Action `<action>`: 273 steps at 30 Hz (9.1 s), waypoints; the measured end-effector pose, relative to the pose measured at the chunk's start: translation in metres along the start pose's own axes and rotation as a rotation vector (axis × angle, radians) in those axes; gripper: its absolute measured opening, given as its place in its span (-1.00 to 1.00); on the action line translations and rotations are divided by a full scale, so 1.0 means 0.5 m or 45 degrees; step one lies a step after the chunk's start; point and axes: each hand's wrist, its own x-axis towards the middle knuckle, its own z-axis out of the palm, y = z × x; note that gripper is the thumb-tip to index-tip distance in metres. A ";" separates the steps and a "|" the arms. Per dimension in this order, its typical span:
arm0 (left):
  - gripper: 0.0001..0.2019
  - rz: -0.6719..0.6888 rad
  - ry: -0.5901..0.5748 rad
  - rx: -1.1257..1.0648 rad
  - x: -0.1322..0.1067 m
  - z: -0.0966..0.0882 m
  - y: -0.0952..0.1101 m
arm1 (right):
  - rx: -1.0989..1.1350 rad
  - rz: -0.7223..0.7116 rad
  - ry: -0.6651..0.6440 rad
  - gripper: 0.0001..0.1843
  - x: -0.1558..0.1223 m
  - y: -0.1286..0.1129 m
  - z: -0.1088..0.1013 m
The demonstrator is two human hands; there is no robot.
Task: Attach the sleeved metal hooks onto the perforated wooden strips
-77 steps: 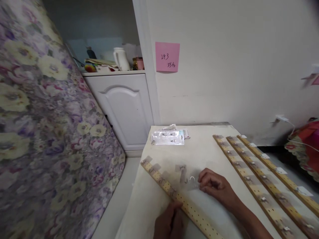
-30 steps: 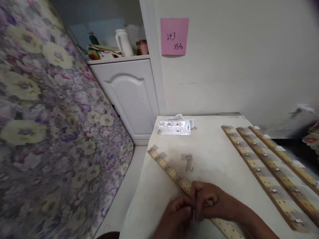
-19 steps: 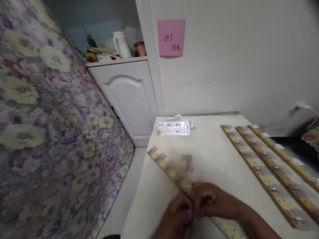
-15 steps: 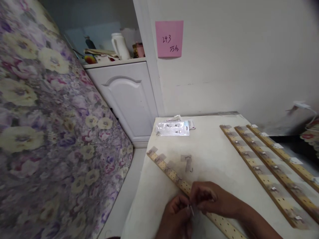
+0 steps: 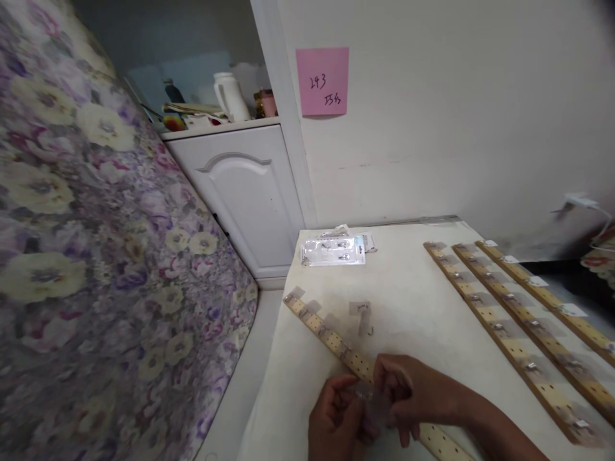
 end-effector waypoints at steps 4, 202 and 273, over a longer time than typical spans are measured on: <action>-0.54 -0.016 0.011 -0.005 0.001 0.002 -0.008 | -0.005 -0.066 0.061 -0.72 0.010 0.009 -0.002; -0.63 0.277 -0.174 1.677 -0.004 -0.006 0.022 | -0.493 -0.145 0.608 -0.79 0.055 0.032 -0.025; -0.51 0.518 -0.184 1.944 -0.006 -0.007 0.005 | -0.142 -0.193 0.460 -0.84 0.051 0.044 -0.046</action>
